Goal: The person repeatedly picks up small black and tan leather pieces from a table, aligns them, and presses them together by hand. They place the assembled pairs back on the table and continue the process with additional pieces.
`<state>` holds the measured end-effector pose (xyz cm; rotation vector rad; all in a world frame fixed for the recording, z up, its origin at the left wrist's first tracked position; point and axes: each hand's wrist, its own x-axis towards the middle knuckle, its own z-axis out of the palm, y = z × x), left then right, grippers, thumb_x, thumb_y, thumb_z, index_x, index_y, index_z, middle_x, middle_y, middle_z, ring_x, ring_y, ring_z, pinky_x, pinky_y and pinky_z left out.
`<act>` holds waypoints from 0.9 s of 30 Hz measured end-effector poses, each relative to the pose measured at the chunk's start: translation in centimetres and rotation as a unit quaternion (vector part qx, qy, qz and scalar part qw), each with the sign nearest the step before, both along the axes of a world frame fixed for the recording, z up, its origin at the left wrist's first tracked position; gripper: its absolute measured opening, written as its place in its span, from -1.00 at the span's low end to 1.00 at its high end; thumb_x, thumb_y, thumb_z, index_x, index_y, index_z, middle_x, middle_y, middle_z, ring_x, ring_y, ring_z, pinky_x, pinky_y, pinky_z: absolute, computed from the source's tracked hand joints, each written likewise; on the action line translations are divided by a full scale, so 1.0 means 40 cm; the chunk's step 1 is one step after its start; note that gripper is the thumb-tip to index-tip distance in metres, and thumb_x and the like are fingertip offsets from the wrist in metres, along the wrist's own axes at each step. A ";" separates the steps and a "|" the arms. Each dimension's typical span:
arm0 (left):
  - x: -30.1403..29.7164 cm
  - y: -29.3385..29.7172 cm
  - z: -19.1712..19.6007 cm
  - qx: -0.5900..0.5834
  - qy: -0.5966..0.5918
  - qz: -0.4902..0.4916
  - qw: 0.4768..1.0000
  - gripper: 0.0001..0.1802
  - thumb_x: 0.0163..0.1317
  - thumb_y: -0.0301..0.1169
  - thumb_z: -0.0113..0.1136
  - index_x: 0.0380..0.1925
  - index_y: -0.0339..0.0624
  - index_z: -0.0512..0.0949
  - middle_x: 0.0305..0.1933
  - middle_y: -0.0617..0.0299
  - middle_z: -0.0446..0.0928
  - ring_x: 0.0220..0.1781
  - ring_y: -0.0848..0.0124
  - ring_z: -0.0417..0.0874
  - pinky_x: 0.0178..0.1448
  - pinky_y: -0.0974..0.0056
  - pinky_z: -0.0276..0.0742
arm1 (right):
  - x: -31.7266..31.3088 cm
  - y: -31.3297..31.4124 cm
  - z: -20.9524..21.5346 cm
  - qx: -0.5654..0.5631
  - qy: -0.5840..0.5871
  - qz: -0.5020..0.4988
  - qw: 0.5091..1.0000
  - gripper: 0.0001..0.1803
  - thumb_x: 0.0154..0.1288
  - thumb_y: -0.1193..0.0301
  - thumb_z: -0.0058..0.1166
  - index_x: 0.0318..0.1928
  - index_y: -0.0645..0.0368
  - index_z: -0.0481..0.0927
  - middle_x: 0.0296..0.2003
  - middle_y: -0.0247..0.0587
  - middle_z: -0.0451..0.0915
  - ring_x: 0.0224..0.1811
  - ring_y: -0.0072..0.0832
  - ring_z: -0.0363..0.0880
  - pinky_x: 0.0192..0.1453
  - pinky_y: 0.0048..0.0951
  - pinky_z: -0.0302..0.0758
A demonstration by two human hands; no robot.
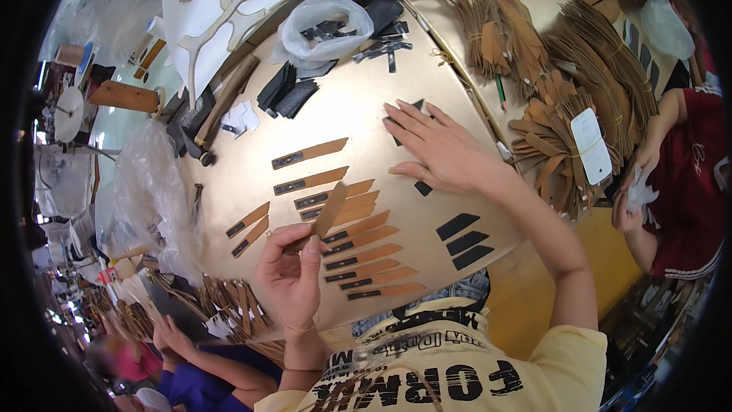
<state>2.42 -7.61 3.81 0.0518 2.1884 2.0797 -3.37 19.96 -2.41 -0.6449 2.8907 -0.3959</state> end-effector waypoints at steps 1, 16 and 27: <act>0.000 0.000 0.001 0.001 0.002 -0.002 1.000 -0.79 0.28 -0.69 0.19 -0.08 -0.38 0.58 -0.11 0.10 0.56 -0.20 0.46 0.63 -0.03 0.39 0.52 | 0.002 -0.002 0.004 -0.012 0.018 -0.005 1.000 -0.31 0.52 -0.05 -0.20 0.40 0.21 0.30 0.48 -0.05 0.17 0.56 -0.21 0.04 0.61 -0.12 -0.01; 0.040 -0.072 -0.006 0.011 0.027 0.067 0.997 -0.78 0.28 -0.70 0.18 -0.08 -0.39 0.58 -0.08 0.06 0.56 -0.20 0.41 0.65 -0.04 0.36 0.55 | -0.413 -0.309 -0.001 -0.163 0.143 -0.077 0.973 -0.60 0.32 0.19 0.23 0.03 0.20 0.66 -0.06 -0.12 0.51 -0.06 -0.19 0.60 -0.03 -0.17 0.54; 0.036 -0.089 -0.027 -0.004 0.048 0.036 0.998 -0.79 0.30 -0.68 0.19 -0.07 -0.44 0.53 -0.11 0.09 0.52 -0.20 0.41 0.64 -0.06 0.37 0.55 | -0.439 -0.293 -0.012 -0.071 0.136 -0.018 0.988 -0.64 0.27 0.12 0.23 -0.01 -0.02 0.73 0.01 -0.32 0.63 0.03 -0.33 0.61 -0.03 -0.22 0.47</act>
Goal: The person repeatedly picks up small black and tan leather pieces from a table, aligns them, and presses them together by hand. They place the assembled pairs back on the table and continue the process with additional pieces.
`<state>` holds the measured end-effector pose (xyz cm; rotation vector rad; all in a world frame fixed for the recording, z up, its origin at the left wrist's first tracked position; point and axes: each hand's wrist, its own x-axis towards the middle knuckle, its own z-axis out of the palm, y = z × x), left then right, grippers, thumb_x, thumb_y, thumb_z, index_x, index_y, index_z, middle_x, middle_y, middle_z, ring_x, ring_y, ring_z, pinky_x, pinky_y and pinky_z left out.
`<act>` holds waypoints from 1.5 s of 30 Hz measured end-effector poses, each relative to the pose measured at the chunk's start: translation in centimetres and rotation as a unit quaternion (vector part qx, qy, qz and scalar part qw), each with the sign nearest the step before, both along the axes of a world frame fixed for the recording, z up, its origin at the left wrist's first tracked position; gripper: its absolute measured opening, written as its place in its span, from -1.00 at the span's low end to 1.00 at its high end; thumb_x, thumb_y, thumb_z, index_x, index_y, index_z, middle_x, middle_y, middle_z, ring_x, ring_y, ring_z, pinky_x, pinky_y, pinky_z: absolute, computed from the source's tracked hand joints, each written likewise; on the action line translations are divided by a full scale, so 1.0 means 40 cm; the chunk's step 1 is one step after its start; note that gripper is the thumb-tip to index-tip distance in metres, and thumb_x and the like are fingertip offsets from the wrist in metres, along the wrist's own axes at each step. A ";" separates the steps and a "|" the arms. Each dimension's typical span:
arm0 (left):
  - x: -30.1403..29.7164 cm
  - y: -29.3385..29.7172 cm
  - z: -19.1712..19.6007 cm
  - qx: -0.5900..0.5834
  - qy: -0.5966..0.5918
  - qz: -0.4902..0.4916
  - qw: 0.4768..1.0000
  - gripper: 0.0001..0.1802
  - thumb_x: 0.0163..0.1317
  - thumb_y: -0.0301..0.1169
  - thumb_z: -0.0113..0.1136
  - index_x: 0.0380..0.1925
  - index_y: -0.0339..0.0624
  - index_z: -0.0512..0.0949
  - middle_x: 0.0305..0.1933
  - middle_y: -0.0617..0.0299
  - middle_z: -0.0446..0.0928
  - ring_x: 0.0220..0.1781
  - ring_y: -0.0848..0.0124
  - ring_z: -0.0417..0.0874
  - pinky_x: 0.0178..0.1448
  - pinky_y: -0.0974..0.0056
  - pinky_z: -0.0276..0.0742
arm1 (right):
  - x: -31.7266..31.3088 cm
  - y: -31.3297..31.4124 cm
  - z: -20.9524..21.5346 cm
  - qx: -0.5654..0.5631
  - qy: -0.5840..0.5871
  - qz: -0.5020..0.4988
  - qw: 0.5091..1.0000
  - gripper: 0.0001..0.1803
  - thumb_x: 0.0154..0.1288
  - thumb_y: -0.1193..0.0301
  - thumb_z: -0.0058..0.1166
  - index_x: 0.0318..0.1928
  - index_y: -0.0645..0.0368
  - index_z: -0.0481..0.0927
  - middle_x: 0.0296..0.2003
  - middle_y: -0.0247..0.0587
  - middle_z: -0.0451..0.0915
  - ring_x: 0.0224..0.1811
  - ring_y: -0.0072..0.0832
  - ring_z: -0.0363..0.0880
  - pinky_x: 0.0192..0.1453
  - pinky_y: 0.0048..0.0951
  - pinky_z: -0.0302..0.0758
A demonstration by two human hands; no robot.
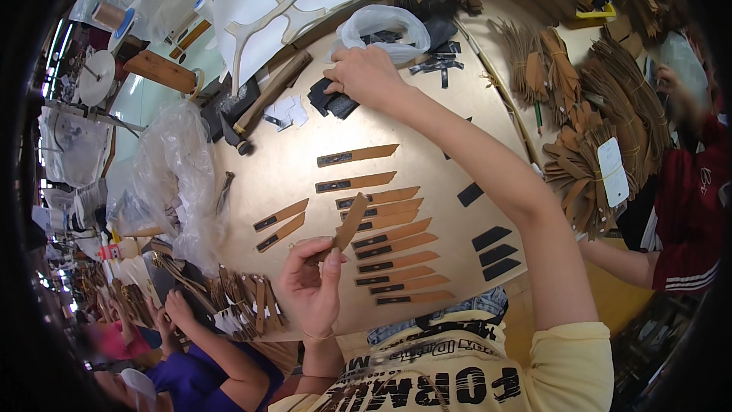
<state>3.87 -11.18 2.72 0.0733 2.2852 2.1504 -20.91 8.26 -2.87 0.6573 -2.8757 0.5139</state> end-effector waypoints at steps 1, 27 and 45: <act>-0.001 0.000 0.000 -0.004 0.002 -0.001 1.000 -0.79 0.30 -0.68 0.19 -0.07 -0.44 0.53 -0.11 0.09 0.52 -0.20 0.41 0.64 -0.06 0.37 0.55 | 0.005 -0.003 -0.010 0.013 0.048 0.002 0.999 -0.66 0.27 0.12 0.22 -0.01 -0.05 0.73 0.00 -0.34 0.64 0.03 -0.36 0.61 -0.02 -0.24 0.44; -0.016 0.028 0.020 -0.040 0.029 -0.001 0.999 -0.81 0.33 -0.62 0.20 -0.08 -0.43 0.53 -0.10 0.11 0.55 -0.23 0.43 0.63 -0.08 0.37 0.57 | 0.279 0.312 -0.013 -0.101 0.014 -0.094 0.990 -0.76 0.27 0.30 0.28 -0.09 0.09 0.74 0.02 -0.23 0.63 0.09 -0.29 0.53 0.22 -0.23 0.38; 0.019 0.070 0.051 -0.021 0.000 0.000 1.000 -0.82 0.25 -0.73 0.20 -0.14 -0.40 0.56 -0.12 0.03 0.56 -0.20 0.39 0.63 -0.05 0.36 0.56 | 0.553 0.230 -0.005 0.071 -0.156 -0.073 0.982 -0.04 0.45 -0.30 -0.37 0.49 0.30 0.10 0.54 0.06 -0.03 0.61 -0.09 -0.15 0.63 0.01 -0.17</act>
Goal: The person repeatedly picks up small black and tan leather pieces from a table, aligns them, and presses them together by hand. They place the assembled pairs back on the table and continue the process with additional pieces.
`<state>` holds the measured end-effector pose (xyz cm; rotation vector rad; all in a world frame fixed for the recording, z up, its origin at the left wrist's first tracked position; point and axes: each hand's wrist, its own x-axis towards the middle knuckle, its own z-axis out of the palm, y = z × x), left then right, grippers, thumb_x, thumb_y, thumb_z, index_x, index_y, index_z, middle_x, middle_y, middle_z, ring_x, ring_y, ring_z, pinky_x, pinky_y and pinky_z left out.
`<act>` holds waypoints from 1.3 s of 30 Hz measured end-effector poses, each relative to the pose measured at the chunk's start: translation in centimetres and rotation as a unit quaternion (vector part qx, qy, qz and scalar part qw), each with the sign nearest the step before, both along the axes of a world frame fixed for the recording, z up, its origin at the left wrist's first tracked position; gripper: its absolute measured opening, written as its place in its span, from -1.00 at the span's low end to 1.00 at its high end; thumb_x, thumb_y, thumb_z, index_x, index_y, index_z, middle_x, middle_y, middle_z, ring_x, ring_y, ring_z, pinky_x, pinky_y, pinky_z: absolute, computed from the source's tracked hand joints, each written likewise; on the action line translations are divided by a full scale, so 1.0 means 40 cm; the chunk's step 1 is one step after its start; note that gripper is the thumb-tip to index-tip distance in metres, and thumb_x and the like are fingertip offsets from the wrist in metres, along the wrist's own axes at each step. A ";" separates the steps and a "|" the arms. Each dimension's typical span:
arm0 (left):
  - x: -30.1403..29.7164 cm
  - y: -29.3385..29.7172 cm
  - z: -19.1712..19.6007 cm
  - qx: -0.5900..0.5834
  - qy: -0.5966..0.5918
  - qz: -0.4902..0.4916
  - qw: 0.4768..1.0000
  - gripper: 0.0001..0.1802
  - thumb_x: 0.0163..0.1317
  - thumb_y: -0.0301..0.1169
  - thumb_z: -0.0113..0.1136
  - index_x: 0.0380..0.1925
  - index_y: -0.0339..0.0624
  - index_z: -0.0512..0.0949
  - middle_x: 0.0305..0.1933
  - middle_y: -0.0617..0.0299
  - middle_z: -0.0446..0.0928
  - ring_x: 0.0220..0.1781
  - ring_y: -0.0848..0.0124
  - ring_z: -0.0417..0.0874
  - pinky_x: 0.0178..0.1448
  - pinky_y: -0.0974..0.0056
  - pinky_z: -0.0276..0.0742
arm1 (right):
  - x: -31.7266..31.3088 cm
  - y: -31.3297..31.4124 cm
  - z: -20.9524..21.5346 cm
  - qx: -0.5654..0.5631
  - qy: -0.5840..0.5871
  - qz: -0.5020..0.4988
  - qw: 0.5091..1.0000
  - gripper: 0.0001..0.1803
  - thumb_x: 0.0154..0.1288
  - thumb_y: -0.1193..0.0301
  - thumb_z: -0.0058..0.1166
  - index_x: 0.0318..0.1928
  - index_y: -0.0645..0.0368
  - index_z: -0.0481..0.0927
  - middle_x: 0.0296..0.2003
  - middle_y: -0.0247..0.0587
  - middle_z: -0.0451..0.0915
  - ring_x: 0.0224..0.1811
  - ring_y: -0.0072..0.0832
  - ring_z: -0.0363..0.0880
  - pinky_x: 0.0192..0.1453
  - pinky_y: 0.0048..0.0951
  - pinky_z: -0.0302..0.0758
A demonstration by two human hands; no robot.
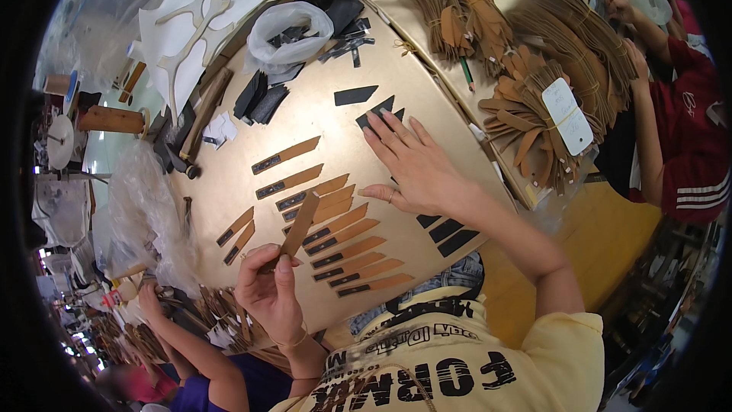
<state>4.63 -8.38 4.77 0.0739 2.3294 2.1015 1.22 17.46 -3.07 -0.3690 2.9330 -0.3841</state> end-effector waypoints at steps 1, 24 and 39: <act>0.002 0.001 -0.001 0.004 0.000 -0.001 1.000 -0.81 0.25 -0.73 0.20 -0.14 -0.41 0.56 -0.12 0.03 0.56 -0.20 0.39 0.62 -0.05 0.36 0.55 | 0.005 0.000 0.003 -0.004 -0.005 0.000 1.000 -0.04 0.45 -0.29 -0.36 0.49 0.30 0.10 0.54 0.07 -0.02 0.61 -0.08 -0.15 0.62 0.02 -0.17; -0.115 0.110 -0.041 0.072 -0.108 -0.185 0.974 -0.77 0.32 -0.64 0.19 -0.03 -0.46 0.53 -0.11 0.09 0.59 -0.15 0.42 0.68 -0.03 0.38 0.61 | -0.016 0.037 0.128 -0.670 -0.205 -0.094 0.707 -0.50 0.43 0.16 0.15 0.21 0.24 0.53 -0.01 -0.23 0.63 0.08 -0.58 0.54 0.13 -0.50 0.44; -0.211 0.200 -0.168 -0.041 -0.176 -0.165 0.970 -0.78 0.37 -0.59 0.17 -0.02 -0.47 0.55 -0.12 0.15 0.61 -0.14 0.50 0.70 -0.10 0.46 0.62 | -0.075 0.071 0.045 -0.470 -0.120 -0.242 0.840 -0.77 0.22 0.52 0.28 -0.11 0.27 0.61 -0.30 -0.39 0.61 -0.16 -0.66 0.54 -0.01 -0.57 0.45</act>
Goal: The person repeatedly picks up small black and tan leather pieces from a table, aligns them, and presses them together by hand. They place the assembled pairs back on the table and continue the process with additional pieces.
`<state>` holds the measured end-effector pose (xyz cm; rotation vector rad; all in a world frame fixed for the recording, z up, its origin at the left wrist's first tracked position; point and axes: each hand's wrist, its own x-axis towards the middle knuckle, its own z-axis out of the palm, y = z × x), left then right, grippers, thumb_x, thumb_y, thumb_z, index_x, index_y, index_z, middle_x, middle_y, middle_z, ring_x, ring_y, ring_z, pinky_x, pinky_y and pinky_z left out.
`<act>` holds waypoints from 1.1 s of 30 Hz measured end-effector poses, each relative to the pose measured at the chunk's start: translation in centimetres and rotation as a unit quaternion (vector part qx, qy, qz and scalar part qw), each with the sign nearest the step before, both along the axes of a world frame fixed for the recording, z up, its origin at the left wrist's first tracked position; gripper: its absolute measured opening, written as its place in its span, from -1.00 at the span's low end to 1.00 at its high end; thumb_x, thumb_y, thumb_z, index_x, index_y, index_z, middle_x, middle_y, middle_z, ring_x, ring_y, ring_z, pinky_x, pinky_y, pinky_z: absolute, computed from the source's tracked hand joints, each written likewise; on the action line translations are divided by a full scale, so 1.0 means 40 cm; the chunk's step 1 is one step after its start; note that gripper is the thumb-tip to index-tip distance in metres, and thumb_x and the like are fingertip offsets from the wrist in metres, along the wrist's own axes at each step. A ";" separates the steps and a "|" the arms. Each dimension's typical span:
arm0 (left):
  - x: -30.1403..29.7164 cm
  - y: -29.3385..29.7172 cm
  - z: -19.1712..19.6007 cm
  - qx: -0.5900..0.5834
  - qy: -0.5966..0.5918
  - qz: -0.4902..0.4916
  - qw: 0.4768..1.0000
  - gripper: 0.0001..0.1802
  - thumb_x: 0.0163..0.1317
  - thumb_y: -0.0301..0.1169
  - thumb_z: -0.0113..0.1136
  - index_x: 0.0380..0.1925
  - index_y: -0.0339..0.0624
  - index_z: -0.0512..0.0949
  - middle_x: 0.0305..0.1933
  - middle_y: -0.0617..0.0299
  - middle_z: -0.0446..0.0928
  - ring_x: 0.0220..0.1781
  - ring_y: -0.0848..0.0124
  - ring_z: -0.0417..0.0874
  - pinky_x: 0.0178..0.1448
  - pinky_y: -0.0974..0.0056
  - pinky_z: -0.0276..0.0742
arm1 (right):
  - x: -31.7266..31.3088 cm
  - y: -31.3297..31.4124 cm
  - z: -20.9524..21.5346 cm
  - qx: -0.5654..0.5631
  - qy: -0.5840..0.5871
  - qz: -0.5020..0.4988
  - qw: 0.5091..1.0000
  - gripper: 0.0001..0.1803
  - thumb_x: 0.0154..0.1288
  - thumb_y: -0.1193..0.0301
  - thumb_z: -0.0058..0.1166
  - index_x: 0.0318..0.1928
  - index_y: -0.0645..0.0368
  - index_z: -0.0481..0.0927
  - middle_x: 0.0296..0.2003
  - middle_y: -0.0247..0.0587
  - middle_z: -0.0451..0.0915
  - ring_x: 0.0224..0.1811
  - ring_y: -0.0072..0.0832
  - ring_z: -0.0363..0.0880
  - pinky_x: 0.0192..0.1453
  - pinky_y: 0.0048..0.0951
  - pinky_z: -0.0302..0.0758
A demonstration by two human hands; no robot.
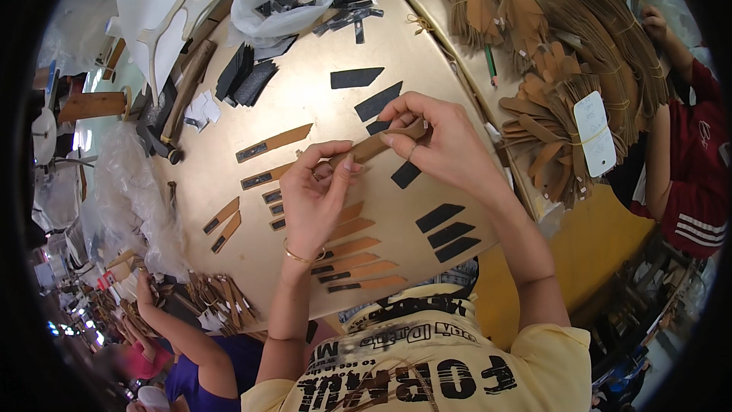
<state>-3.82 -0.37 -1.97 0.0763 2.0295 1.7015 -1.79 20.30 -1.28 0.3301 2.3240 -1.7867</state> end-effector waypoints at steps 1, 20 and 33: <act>-0.002 0.003 -0.001 -0.005 0.015 -0.003 1.000 -0.80 0.37 -0.60 0.17 -0.04 -0.44 0.57 -0.14 0.17 0.61 -0.19 0.53 0.67 -0.14 0.47 0.60 | -0.005 -0.001 -0.002 0.017 0.010 0.002 1.000 -0.76 0.22 0.52 0.27 -0.11 0.27 0.60 -0.31 -0.39 0.61 -0.18 -0.66 0.55 -0.02 -0.57 0.45; -0.036 0.023 0.011 -0.103 0.104 -0.074 0.986 -0.72 0.28 -0.68 0.15 -0.06 -0.24 0.70 -0.36 0.18 0.52 -0.37 0.48 0.49 -0.28 0.42 0.43 | -0.037 -0.003 -0.009 0.031 -0.013 -0.007 0.999 -0.62 0.17 0.60 0.24 -0.05 0.18 0.38 -0.44 -0.34 0.59 -0.31 -0.65 0.53 -0.12 -0.57 0.42; -0.042 0.029 0.014 -0.121 0.106 -0.074 0.984 -0.71 0.26 -0.68 0.16 -0.07 -0.23 0.71 -0.36 0.17 0.53 -0.38 0.44 0.51 -0.26 0.40 0.45 | -0.042 -0.008 -0.005 0.051 -0.020 -0.010 0.998 -0.60 0.18 0.59 0.25 -0.05 0.14 0.35 -0.42 -0.37 0.62 -0.41 -0.70 0.48 -0.41 -0.61 0.36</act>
